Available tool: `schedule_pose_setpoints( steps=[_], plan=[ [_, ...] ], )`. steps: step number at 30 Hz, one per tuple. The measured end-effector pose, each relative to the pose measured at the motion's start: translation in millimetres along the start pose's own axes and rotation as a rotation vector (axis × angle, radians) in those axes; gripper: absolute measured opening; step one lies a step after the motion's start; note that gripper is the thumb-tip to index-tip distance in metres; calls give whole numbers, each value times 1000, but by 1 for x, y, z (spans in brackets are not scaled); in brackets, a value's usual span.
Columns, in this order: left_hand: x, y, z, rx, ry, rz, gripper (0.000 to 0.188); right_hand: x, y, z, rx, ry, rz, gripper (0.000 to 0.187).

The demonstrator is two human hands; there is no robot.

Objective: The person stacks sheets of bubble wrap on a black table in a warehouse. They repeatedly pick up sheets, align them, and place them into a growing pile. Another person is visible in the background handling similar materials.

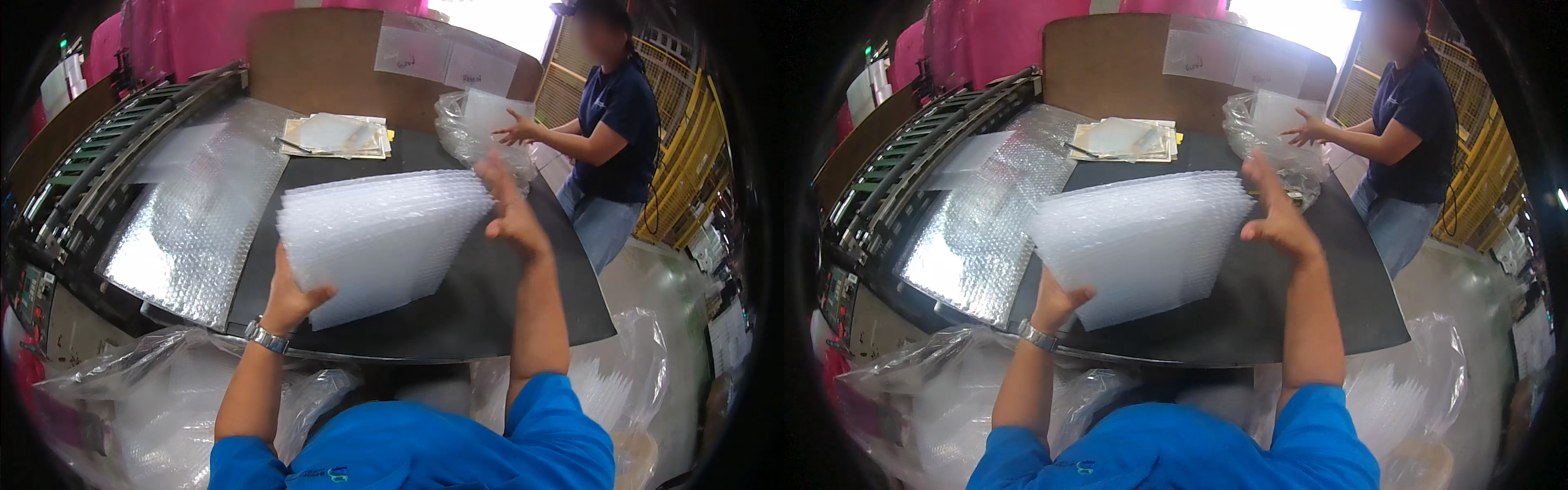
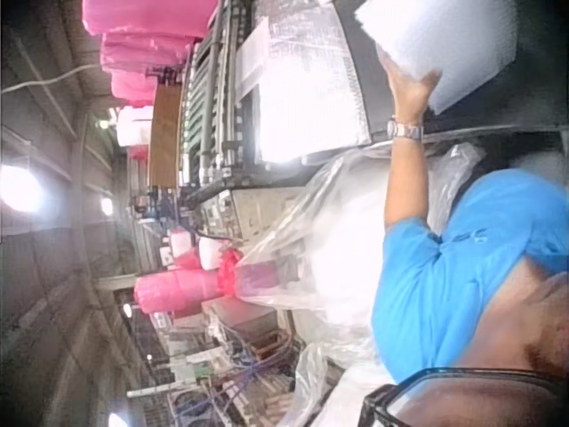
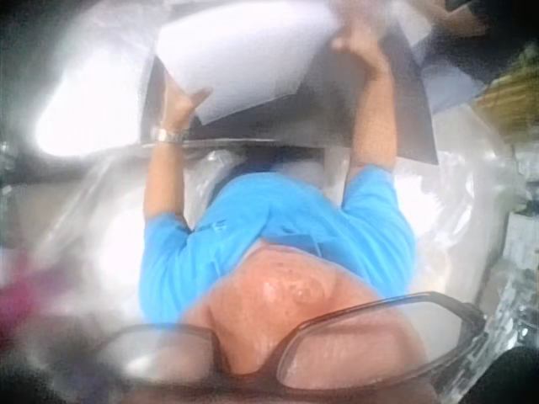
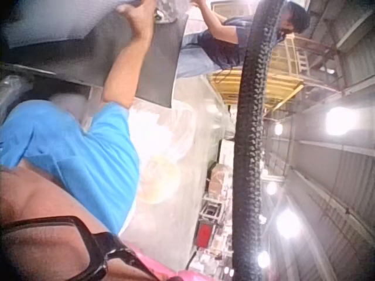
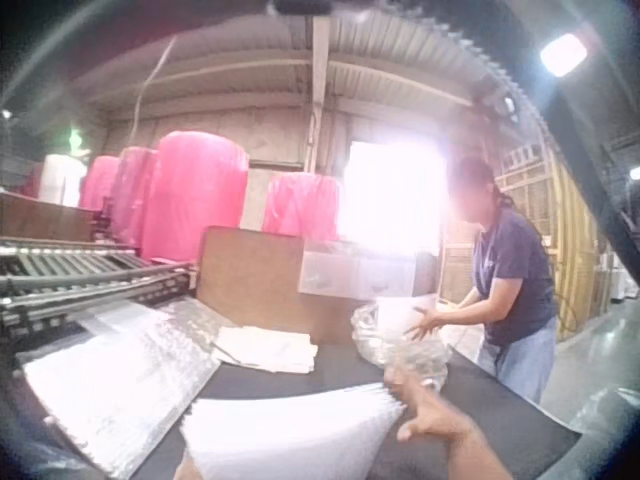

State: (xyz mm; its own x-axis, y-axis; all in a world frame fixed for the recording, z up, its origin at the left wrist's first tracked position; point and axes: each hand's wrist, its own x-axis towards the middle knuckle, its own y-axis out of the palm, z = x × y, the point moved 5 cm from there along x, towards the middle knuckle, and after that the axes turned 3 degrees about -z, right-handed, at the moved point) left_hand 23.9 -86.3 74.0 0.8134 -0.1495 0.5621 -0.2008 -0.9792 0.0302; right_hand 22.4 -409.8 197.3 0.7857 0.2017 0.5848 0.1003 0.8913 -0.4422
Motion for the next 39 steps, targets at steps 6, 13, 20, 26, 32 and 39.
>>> schedule_pose_setpoints(
  steps=[6, 13, 20, 26, 32, 39],
  plan=[
    [-2, 8, -9, 133, -134, -89, 80, -27, 87, -67, 542, 475, -3, 112],
    [-3, -58, -68, 643, 293, -656, 72, -3, 100, -67, 255, 310, 72, 100],
    [-13, -122, -121, 1276, 564, -874, 80, -18, 154, -102, -294, 29, 268, 72],
    [-36, -153, -140, 1571, 604, -988, 80, -47, 172, -106, -437, 65, 373, 49],
    [-40, -158, -153, 1666, 534, -1049, 79, -49, 165, -105, -389, 92, 403, 45],
    [-40, -157, -162, 1687, 538, -1102, 76, -50, 164, -108, -394, 93, 399, 46]
  ],
)
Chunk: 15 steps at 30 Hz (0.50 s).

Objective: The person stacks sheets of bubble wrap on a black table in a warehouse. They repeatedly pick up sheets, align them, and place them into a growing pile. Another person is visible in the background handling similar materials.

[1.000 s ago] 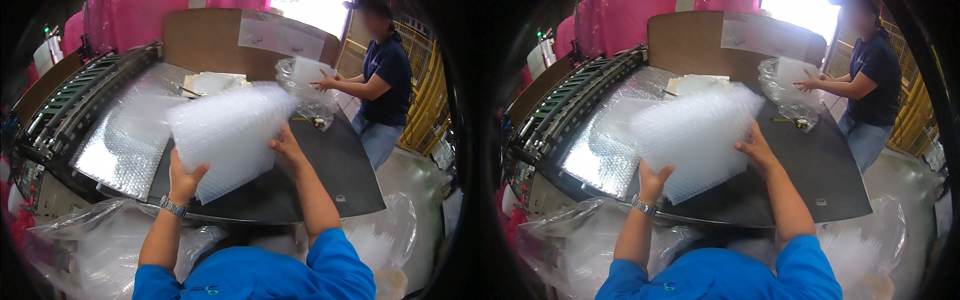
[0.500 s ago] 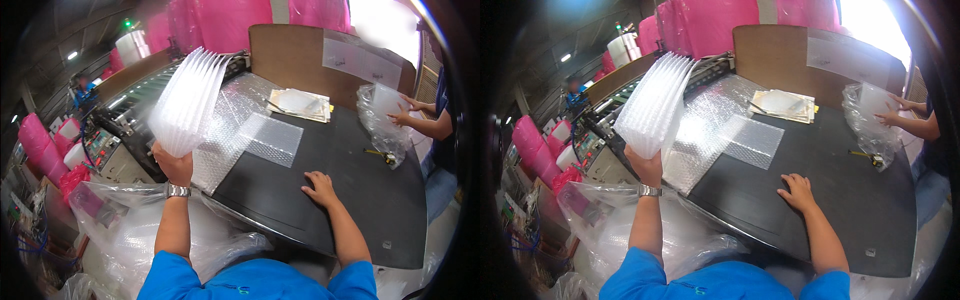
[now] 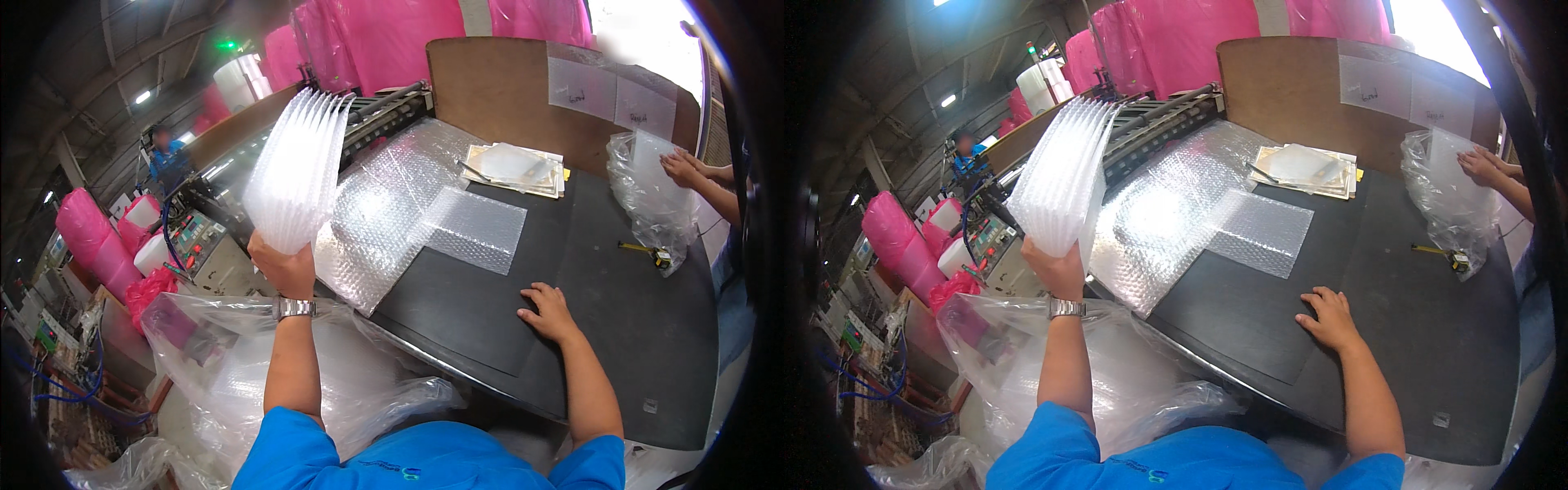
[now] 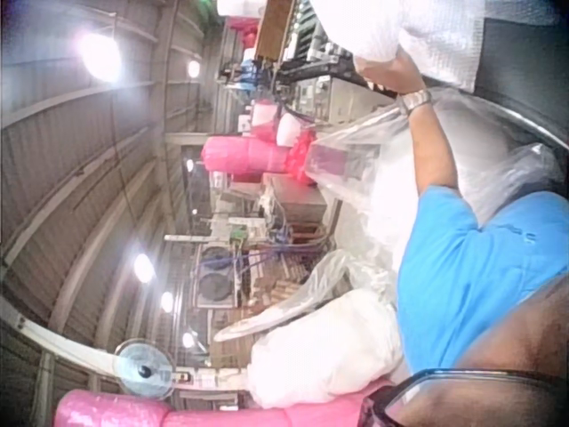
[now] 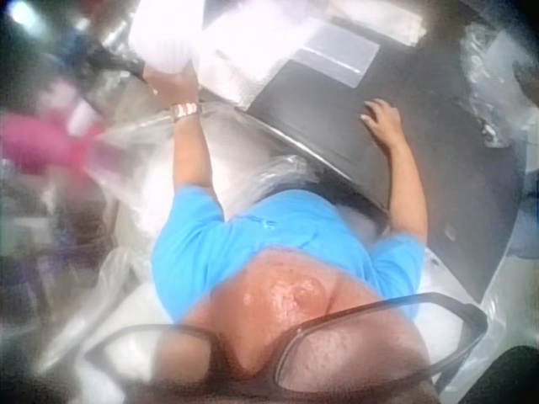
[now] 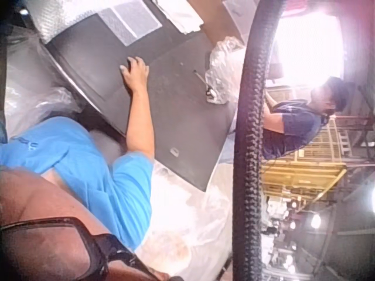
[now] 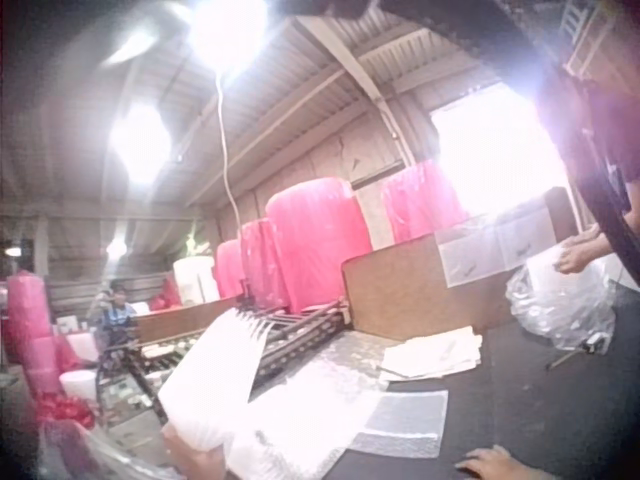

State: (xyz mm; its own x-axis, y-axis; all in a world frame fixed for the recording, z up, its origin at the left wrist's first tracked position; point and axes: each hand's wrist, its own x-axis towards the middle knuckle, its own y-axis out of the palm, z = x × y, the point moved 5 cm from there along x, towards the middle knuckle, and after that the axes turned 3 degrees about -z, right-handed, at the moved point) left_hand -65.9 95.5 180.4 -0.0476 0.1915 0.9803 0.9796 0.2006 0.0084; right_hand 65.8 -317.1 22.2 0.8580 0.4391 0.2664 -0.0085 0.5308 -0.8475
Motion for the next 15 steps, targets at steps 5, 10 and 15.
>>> schedule_pose_setpoints(
  steps=[5, 10, 15],
  plan=[
    [1, 1, 4, -54, -25, -11, 74, 1, 1, 0, -7, -4, 4, 46],
    [5, 4, -3, -77, -70, 17, 75, -1, 2, -3, -12, -4, -5, 47],
    [7, 5, -2, -2, -137, 84, 78, 0, 1, 1, 1, 8, -1, 46]
  ],
)
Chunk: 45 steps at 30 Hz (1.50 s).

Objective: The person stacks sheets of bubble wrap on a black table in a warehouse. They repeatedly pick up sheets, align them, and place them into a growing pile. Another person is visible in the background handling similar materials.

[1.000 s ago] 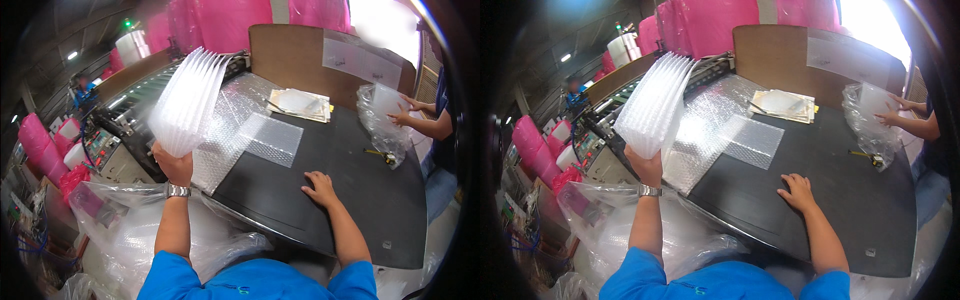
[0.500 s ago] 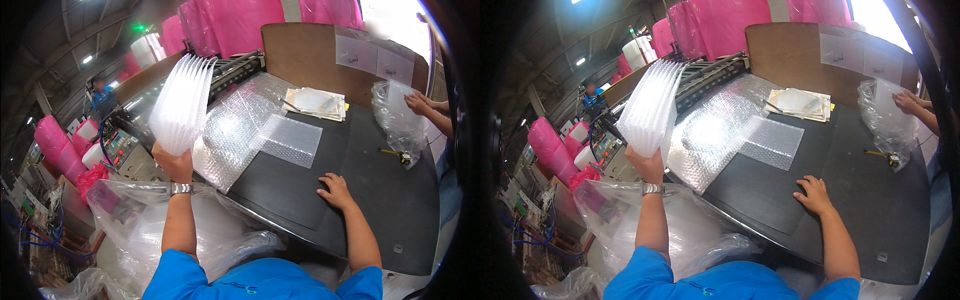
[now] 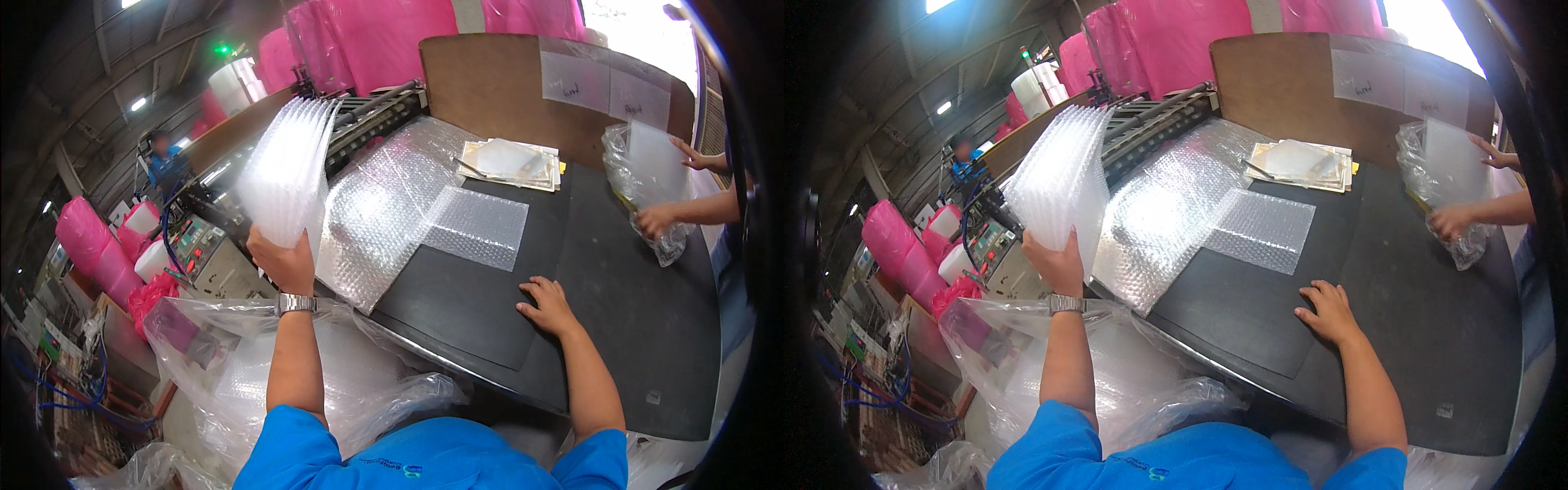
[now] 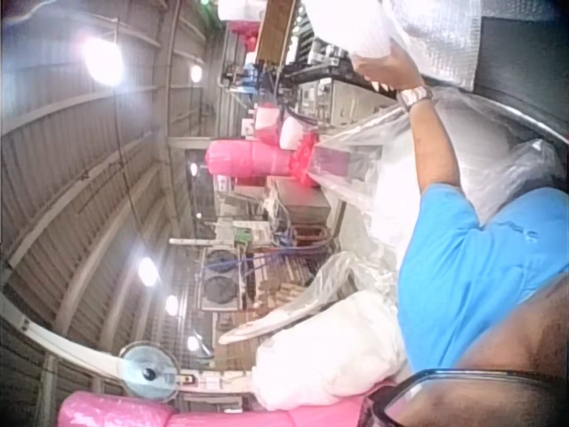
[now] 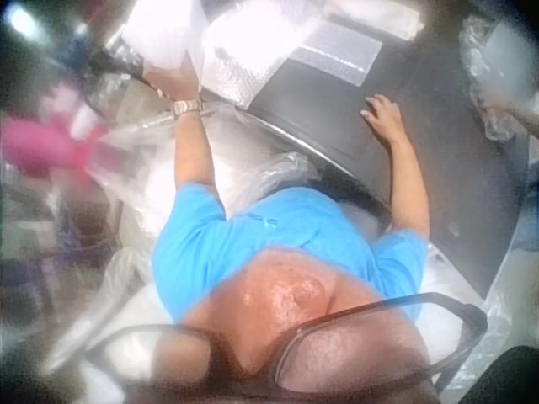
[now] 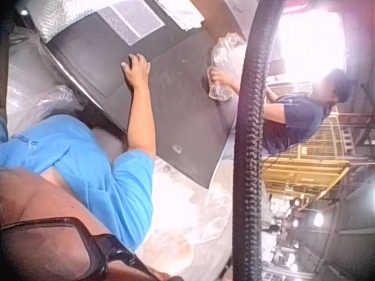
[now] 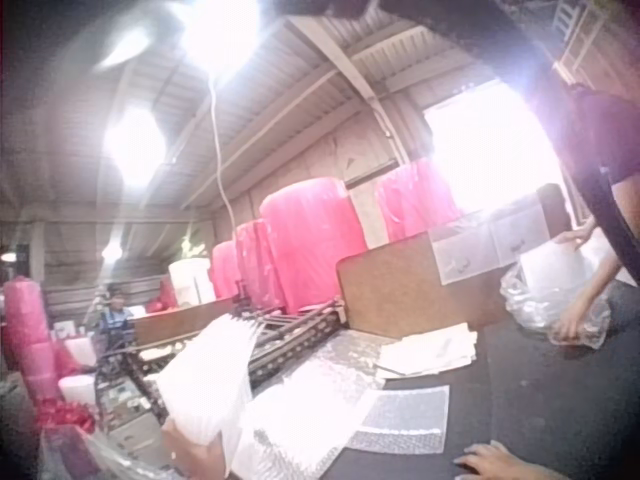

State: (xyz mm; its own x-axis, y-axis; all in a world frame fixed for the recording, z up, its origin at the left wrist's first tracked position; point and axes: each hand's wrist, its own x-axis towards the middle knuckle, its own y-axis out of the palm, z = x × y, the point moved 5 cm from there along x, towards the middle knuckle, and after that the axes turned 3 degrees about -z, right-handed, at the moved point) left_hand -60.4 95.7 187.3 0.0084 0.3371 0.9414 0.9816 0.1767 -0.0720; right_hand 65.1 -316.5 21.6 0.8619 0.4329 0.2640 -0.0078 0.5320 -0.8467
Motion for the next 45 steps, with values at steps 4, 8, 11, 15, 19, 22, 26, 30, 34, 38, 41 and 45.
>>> schedule_pose_setpoints(
  steps=[4, 8, 11, 15, 19, 22, 26, 30, 34, 38, 41, 45],
  plan=[
    [3, -1, -1, 23, -16, 9, 74, 1, -1, 3, 15, 2, 8, 45],
    [5, 24, 26, -838, -545, 59, 57, 1, -1, 1, 8, -7, 7, 45],
    [-5, 51, 20, -1508, -1241, 265, 46, 1, 1, -4, 1, -6, -2, 45],
    [-6, 61, 7, -1715, -1530, 331, 51, 1, 1, -1, 3, 2, 5, 45],
    [-6, 69, 0, -1754, -1580, 348, 56, 0, 0, -2, 11, -4, -8, 45],
    [-6, 72, -10, -1714, -1666, 310, 58, 2, -1, -3, 21, -10, 3, 45],
    [-11, 78, -12, -1723, -1645, 334, 57, 1, -1, -4, 47, -5, 10, 46],
    [-14, 77, -18, -1698, -1620, 349, 57, 0, 0, -6, 55, -10, 18, 46],
    [-14, 76, -20, -1701, -1614, 374, 56, 1, 0, -4, 62, 2, 28, 46],
    [-20, 75, -17, -1695, -1653, 429, 53, 3, 1, 0, 65, -9, 7, 47],
    [-29, 75, -25, -1783, -1586, 442, 52, 4, 1, -3, 59, 6, 2, 51],
    [-68, 67, -27, -2088, -1496, 684, 58, 1, 2, -8, 495, 122, -52, 85]
  ],
)
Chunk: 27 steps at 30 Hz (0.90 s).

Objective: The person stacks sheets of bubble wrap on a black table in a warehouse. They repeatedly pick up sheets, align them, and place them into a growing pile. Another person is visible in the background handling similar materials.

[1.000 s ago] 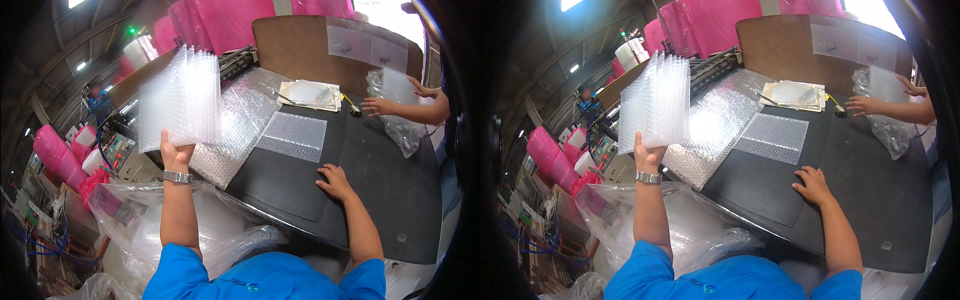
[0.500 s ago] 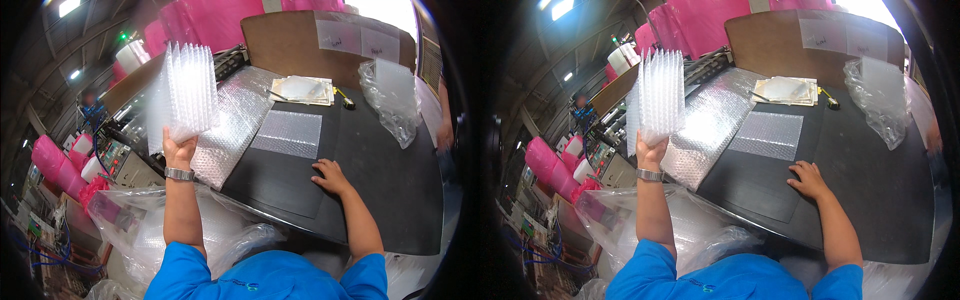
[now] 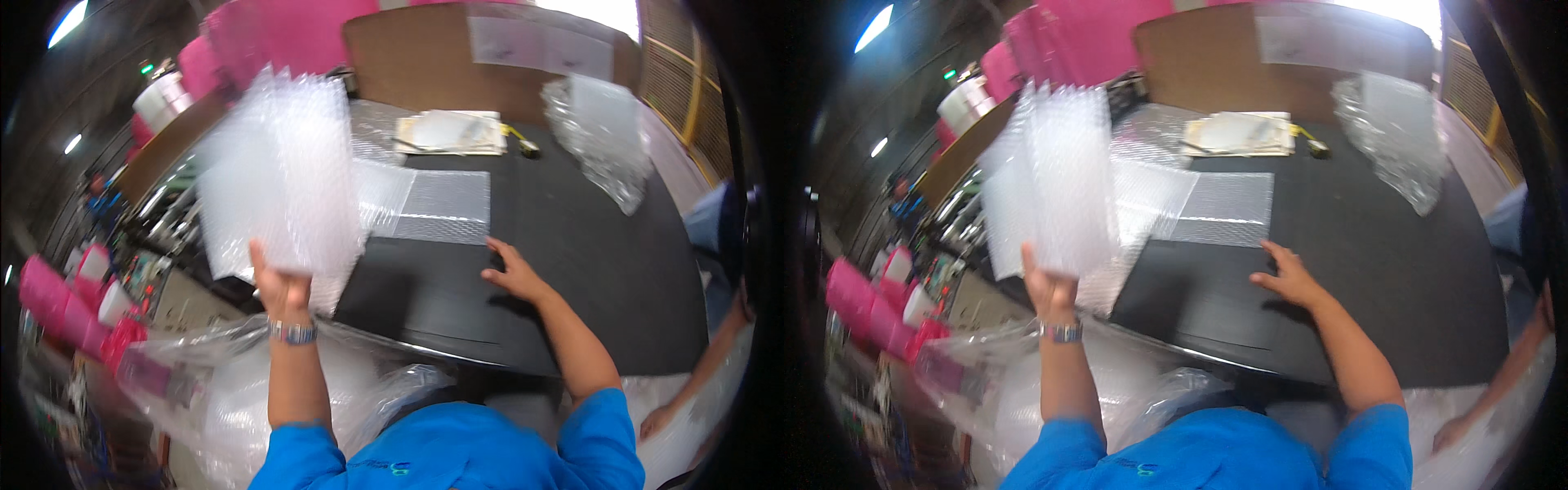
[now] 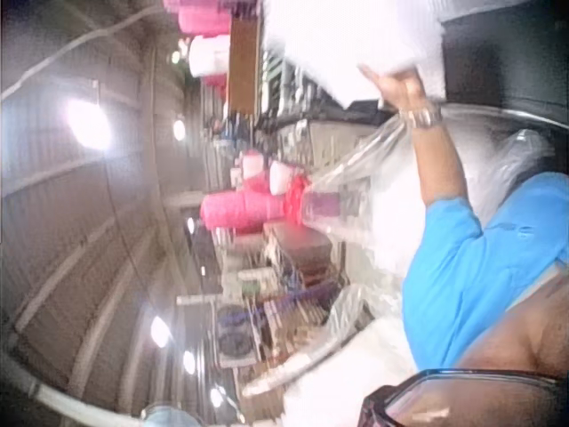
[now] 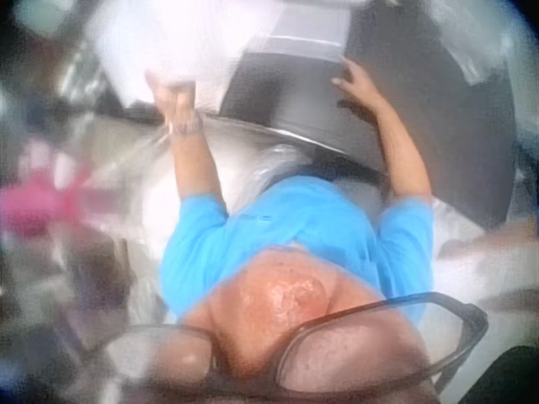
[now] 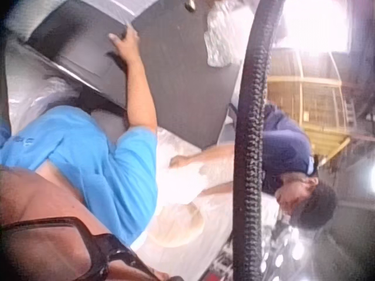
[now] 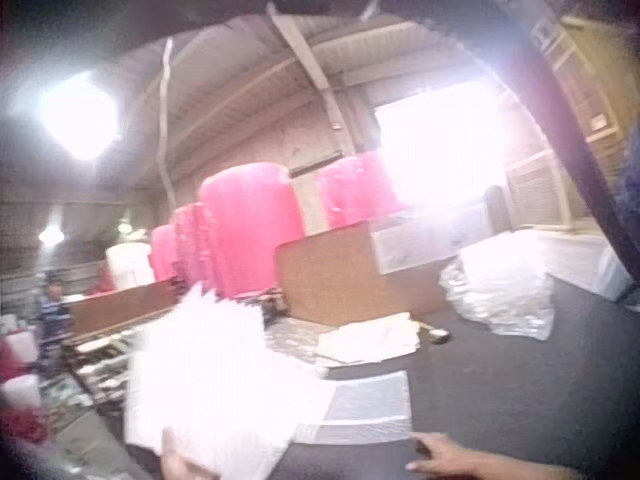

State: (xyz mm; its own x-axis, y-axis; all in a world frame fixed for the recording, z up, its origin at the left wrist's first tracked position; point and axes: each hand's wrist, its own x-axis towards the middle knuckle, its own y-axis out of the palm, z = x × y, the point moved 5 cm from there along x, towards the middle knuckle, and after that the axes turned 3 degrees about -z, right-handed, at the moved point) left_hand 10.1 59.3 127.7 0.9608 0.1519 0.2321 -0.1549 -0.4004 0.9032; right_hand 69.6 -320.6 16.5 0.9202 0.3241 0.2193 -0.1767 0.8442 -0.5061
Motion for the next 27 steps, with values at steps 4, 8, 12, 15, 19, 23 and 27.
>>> schedule_pose_setpoints(
  steps=[4, 8, 12, 15, 19, 23, 27],
  plan=[
    [-45, -4, 67, 332, 100, -98, 62, -28, 44, 69, 925, 53, 68, 117],
    [-78, -38, 134, 490, 20, -102, 51, -38, 41, 117, 1182, -57, -165, 99],
    [-94, -27, 170, 568, -125, 47, 55, -61, 11, 103, 1288, 80, -224, 80],
    [-107, -19, 180, 591, -240, 172, 54, -84, 0, 91, 1274, 75, -291, 77],
    [-104, -37, 204, 799, -136, 537, 50, -125, -26, 68, 1216, 47, -490, 68],
    [-69, -25, 213, 1705, -310, 985, 46, -173, -77, 56, 1136, 19, -681, 64],
    [-31, -73, 231, 1742, 298, 1222, 52, -221, -119, 56, 1023, 0, -728, 63]
  ],
)
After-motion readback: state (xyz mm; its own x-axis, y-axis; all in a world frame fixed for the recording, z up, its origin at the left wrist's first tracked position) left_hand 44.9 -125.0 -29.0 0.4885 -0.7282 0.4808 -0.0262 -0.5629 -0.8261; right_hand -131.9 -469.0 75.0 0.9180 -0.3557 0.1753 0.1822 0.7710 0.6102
